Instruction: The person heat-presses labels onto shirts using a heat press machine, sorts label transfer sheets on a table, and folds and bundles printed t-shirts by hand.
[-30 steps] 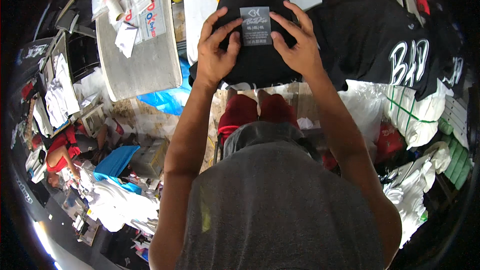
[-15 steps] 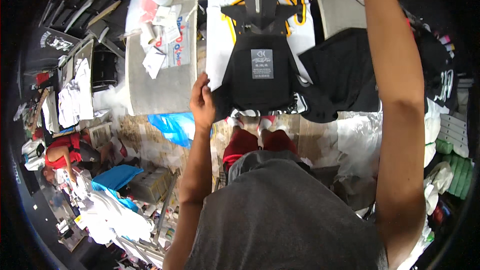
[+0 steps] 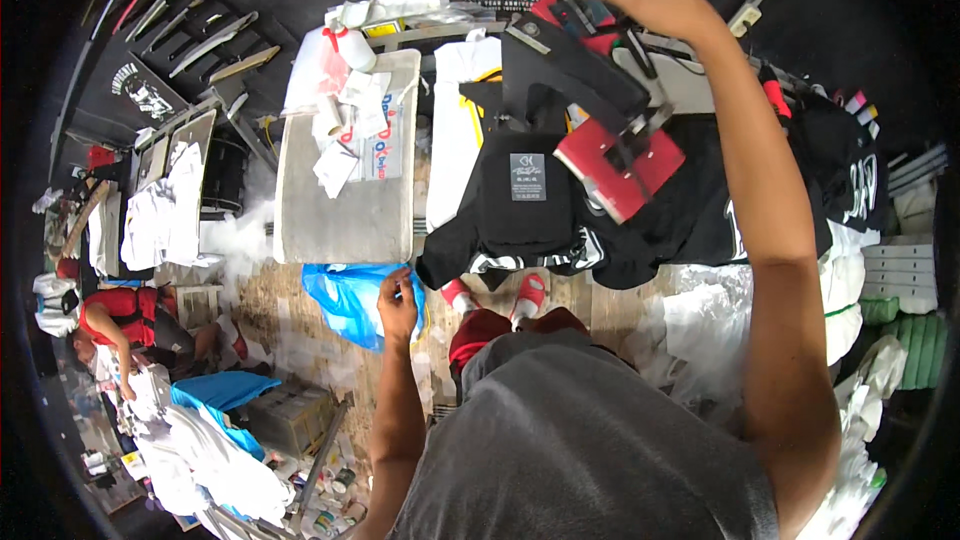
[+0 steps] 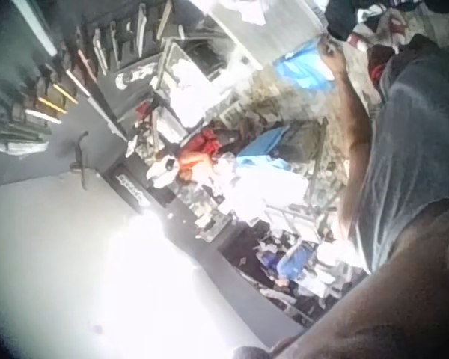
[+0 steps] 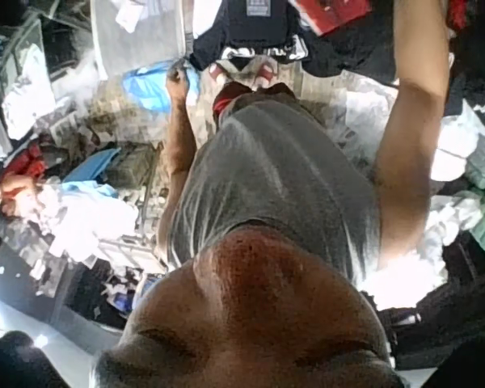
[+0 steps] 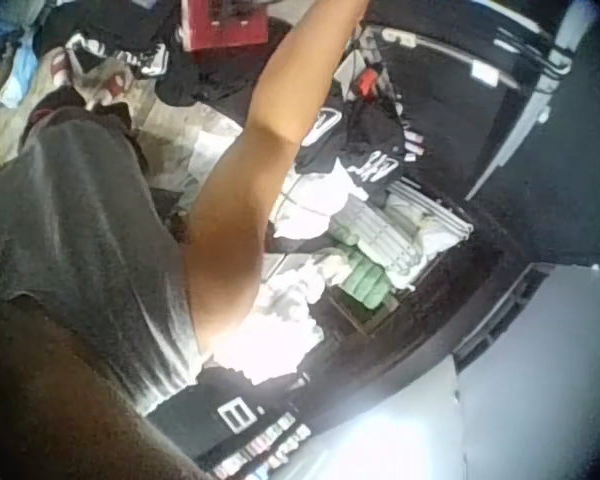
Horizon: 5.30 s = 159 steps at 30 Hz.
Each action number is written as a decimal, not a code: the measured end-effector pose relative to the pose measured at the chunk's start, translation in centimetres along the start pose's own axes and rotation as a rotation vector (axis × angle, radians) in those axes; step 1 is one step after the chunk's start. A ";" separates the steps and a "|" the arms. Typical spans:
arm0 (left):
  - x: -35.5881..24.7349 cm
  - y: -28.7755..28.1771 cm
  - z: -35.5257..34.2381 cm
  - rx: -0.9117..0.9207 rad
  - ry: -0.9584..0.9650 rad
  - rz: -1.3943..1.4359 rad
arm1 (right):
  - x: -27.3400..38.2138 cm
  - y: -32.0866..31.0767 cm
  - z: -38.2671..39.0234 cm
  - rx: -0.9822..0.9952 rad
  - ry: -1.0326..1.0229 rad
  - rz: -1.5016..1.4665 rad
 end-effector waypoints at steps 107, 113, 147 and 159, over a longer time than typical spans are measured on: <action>25.6 -32.7 40.0 -0.819 -0.867 -0.449 | 51.5 34.0 0.6 0.291 -0.678 -0.122; 25.7 -32.8 40.0 -0.740 -0.921 -0.399 | 51.4 34.2 0.7 0.297 -0.664 -0.126; 25.9 -32.6 39.7 -0.709 -0.918 -0.455 | 51.0 34.5 0.5 0.300 -0.659 -0.117; 25.1 -33.0 40.1 -0.702 -0.940 -0.394 | 50.7 34.1 0.3 0.297 -0.648 -0.111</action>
Point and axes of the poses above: each hand's wrist, its own z-axis away from the middle knuckle, its own y-axis out of the palm, x = y × z, the point moved 6 cm from there along -z, towards the middle knuckle, and after that the axes turned 14 degrees about -y, right-handed, at the moved point
